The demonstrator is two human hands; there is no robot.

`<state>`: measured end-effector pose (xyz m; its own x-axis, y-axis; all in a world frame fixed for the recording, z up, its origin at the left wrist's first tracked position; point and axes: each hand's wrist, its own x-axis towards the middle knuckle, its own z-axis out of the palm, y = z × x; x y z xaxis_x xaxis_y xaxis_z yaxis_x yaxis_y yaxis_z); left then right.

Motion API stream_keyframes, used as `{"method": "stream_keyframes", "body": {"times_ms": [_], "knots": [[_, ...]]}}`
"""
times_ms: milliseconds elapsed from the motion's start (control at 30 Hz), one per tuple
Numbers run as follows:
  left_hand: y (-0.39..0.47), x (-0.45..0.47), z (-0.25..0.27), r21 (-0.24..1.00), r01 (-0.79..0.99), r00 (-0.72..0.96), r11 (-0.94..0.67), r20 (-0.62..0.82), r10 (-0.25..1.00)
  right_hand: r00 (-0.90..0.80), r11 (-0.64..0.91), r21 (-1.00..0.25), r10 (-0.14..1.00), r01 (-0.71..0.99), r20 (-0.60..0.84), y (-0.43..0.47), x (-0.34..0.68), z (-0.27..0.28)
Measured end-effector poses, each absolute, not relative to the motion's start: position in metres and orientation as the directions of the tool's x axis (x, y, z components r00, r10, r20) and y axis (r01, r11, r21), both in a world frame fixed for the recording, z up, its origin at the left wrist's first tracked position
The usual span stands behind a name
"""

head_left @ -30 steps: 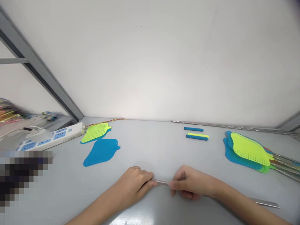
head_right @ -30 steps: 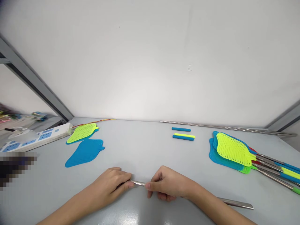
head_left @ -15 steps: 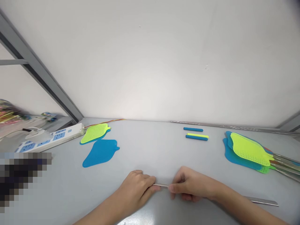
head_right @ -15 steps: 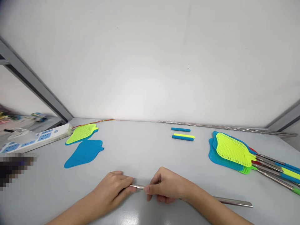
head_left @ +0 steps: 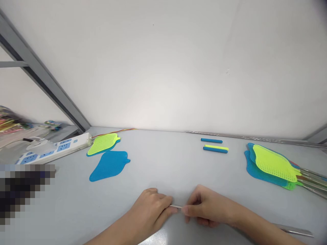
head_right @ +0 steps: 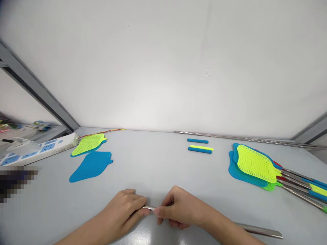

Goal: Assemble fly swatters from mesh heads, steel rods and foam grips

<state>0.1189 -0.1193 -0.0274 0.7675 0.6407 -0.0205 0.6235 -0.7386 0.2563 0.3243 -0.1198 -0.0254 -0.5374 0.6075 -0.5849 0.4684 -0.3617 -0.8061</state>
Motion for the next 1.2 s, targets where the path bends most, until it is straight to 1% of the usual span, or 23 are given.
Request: {"method": "stream_keyframes", "body": {"times_ms": [200, 500, 733, 867, 1033, 1200], "knots": [[-0.122, 0.119, -0.027, 0.264, 0.608, 0.782, -0.748, -0.038, 0.622, -0.535, -0.374, -0.794, 0.592, 0.479, -0.602, -0.122, 0.322, -0.027], [-0.121, 0.12, -0.026, 0.286, 0.629, 0.767, -0.723, -0.076, 0.637, -0.538, -0.382, -0.795, 0.589, 0.472, -0.603, -0.121, 0.322, -0.026], [-0.113, 0.115, -0.014, 0.322, 0.654, 0.74, -0.684, -0.089, 0.666, -0.557, -0.391, -0.837, 0.625, 0.383, -0.547, -0.122, 0.319, -0.024], [-0.11, 0.112, -0.008, 0.359, 0.652, 0.741, -0.668, -0.111, 0.663, -0.583, -0.377, -0.852, 0.621, 0.364, -0.524, -0.121, 0.32, -0.023], [-0.105, 0.106, -0.002, 0.419, 0.653, 0.727, -0.631, -0.113, 0.677, -0.582, -0.409, -0.843, 0.61, 0.35, -0.537, -0.119, 0.321, -0.023], [-0.098, 0.099, 0.0, 0.42, 0.675, 0.702, -0.607, -0.111, 0.704, -0.568, -0.453, -0.83, 0.607, 0.327, -0.555, -0.116, 0.322, -0.022]]}}
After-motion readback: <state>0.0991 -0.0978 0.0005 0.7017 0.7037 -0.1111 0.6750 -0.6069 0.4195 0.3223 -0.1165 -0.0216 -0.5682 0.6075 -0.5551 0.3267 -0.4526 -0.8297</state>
